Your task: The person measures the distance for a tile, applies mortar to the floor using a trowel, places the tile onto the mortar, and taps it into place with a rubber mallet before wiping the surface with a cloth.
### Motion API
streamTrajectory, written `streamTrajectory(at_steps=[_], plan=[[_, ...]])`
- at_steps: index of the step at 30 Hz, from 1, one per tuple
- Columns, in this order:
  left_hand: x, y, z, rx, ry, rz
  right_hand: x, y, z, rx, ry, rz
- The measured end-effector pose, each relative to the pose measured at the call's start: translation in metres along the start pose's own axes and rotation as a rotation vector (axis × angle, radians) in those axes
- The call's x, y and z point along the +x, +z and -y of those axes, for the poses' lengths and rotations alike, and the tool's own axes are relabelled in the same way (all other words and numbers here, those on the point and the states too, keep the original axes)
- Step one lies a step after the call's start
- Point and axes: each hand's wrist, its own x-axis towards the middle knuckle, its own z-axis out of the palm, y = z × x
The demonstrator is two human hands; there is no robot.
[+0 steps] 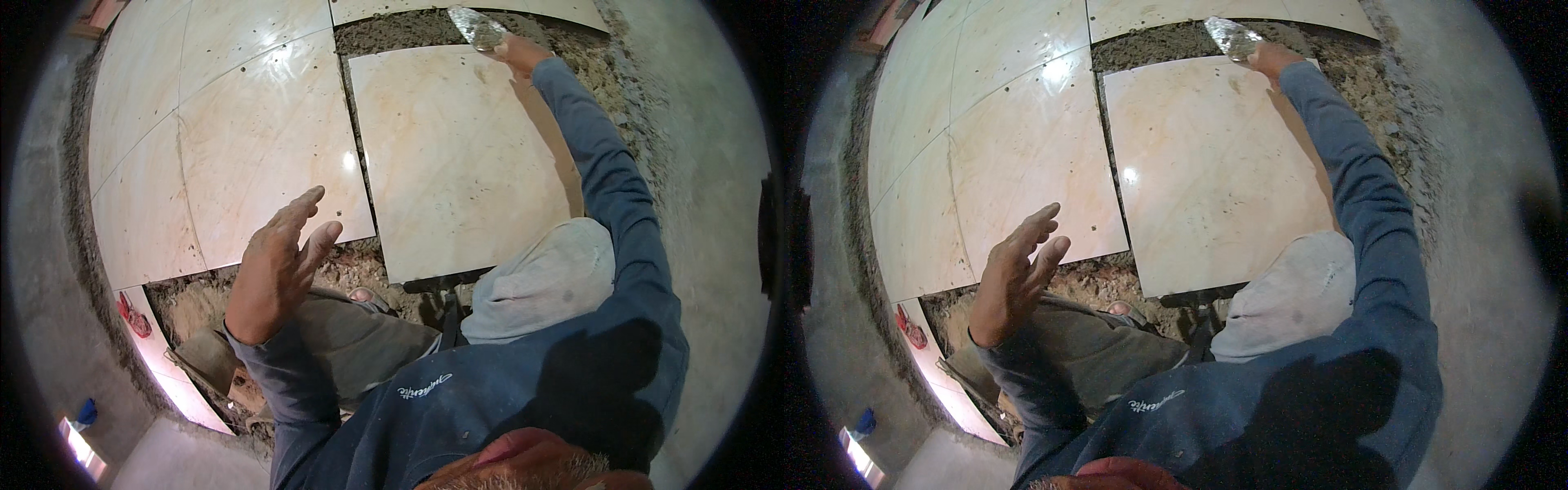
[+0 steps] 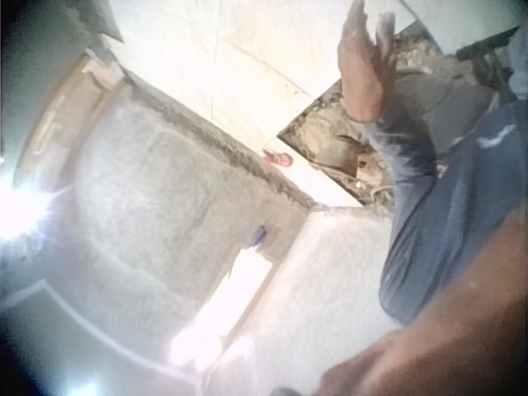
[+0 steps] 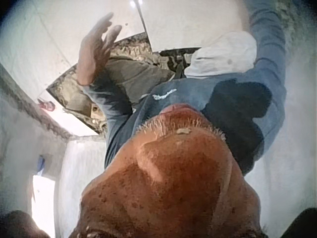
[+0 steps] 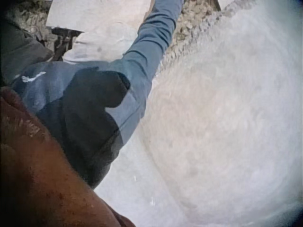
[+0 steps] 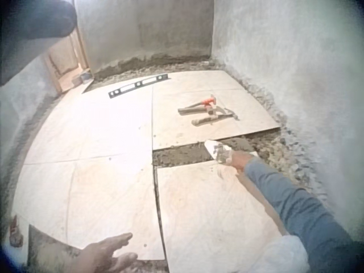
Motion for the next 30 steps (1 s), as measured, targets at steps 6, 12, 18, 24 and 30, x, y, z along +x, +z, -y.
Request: streamTrajectory(at_steps=[6,12,18,24,30], plan=[[-0.007,-0.001,0.005,0.026,0.04,-0.024,0.0,-0.013,-0.047,0.201,0.192,0.146],[-0.025,-0.009,0.006,0.023,0.01,-0.028,-0.032,-0.008,-0.052,0.43,0.319,-0.023],[-0.033,-0.009,0.013,0.006,-0.05,-0.035,-0.041,-0.028,-0.059,0.32,0.426,0.036],[-0.032,0.0,0.005,-0.008,-0.021,-0.024,-0.082,-0.031,-0.122,0.268,0.505,-0.062],[-0.013,0.01,-0.007,0.047,0.042,0.004,-0.11,-0.022,-0.158,-0.273,0.046,-0.569]])
